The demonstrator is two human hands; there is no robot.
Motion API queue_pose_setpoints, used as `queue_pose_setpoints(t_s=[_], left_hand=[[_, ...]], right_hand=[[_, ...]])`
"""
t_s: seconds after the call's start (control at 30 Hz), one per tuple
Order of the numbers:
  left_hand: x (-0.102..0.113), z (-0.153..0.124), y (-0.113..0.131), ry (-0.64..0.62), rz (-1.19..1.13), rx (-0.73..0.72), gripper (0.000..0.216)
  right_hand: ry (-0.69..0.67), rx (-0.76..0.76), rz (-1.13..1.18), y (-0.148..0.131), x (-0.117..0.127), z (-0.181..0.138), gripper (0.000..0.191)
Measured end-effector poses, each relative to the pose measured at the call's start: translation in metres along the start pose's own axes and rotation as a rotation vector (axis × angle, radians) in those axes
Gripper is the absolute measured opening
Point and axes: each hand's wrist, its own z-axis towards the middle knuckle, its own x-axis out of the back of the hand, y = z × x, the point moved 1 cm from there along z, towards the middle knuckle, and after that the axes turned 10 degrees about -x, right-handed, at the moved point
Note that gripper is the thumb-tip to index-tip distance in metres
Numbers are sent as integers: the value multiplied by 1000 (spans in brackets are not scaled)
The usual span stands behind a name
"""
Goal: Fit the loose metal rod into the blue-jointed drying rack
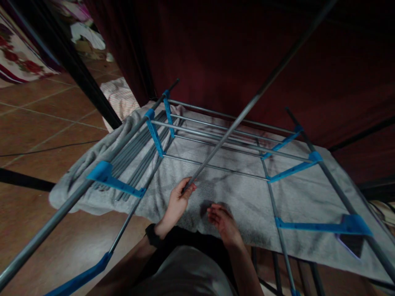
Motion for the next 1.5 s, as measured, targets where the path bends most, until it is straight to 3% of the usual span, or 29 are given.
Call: queue_pose_setpoints(t_s=[0.27,0.5,0.7,1.0,1.3,1.5], left_hand=[[1,2,14,-23,121,-87,25],[25,9,-12,5,299,-153,27],[46,17,-21,-82,536,-227,27],[69,16,-35,-159,685,-232,31],[68,13,-33,-269,834,-255,40],[69,15,-37,-335,926,-286,45]], right_hand=[[55,48,16,-13,16,8,42],[81,70,50,-26,28,9,43],[70,125,29,-32,41,10,35],[82,163,44,-36,57,20,35],[166,252,113,-55,80,24,37],[221,380,290,-76,113,27,31]])
